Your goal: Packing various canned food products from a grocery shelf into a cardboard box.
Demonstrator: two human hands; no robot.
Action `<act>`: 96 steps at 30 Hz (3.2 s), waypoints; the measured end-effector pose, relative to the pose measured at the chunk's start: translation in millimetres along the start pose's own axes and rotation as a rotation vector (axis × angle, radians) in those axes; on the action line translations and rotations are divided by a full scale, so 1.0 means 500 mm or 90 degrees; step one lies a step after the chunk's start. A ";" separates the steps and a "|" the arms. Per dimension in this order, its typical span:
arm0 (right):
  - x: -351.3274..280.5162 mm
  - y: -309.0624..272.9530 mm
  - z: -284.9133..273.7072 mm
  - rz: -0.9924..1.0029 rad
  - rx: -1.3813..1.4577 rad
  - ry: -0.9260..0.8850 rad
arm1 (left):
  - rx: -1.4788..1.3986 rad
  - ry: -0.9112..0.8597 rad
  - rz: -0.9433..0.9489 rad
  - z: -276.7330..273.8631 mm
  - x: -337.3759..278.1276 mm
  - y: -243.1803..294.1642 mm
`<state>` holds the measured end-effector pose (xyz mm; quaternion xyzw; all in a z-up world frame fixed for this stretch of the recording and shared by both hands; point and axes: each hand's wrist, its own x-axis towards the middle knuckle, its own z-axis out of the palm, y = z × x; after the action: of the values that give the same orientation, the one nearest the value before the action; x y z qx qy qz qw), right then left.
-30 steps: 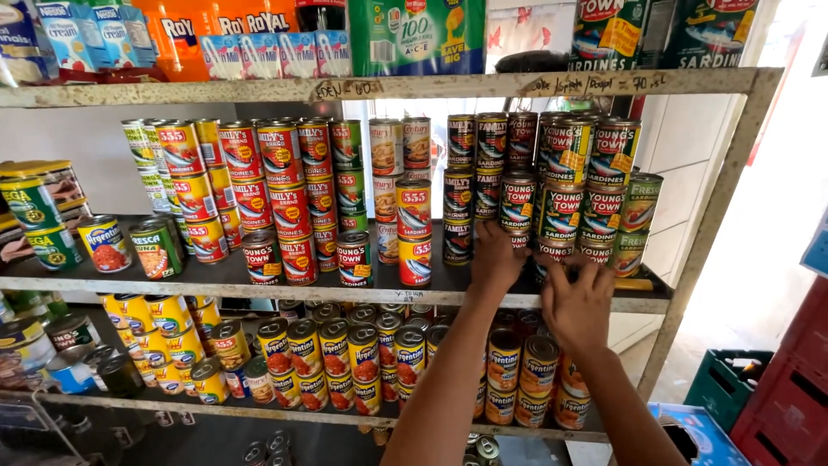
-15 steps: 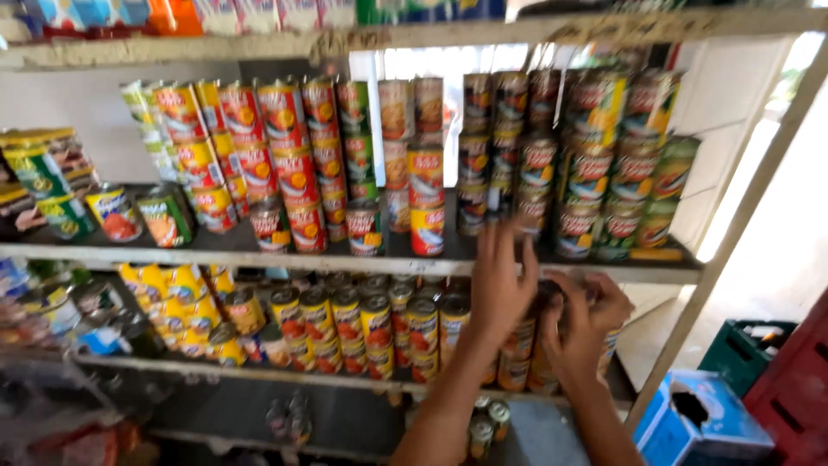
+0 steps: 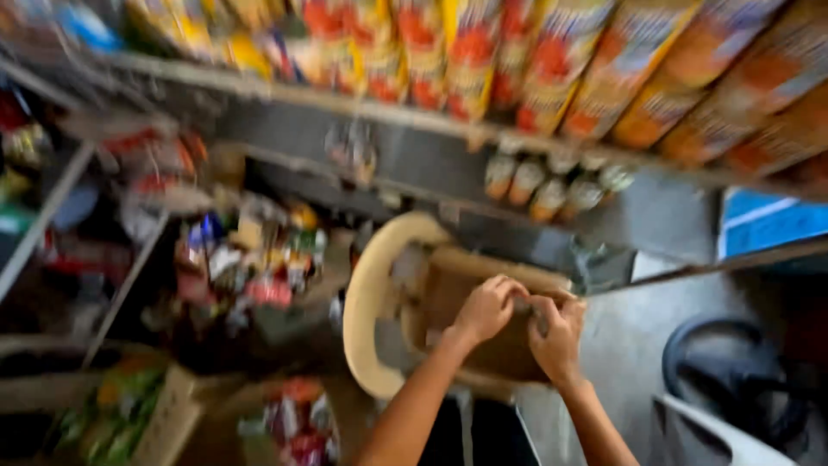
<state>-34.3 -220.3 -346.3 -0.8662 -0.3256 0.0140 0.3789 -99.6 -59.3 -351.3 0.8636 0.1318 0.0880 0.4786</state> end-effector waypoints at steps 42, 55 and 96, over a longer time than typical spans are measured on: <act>-0.034 0.124 0.049 0.417 0.834 -0.448 | -0.972 -0.071 -0.611 0.113 -0.198 -0.230; 0.232 -0.093 -0.130 0.083 0.591 -0.067 | -0.941 -0.040 -0.079 -0.155 0.091 0.199; 0.702 -0.449 -0.830 -0.146 -0.285 0.213 | -0.013 0.433 0.399 -0.440 0.794 1.058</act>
<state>230.1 -174.8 177.0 -0.8761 -0.3495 -0.2437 0.2256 292.4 -27.0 224.4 0.7792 0.0127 0.5080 0.3669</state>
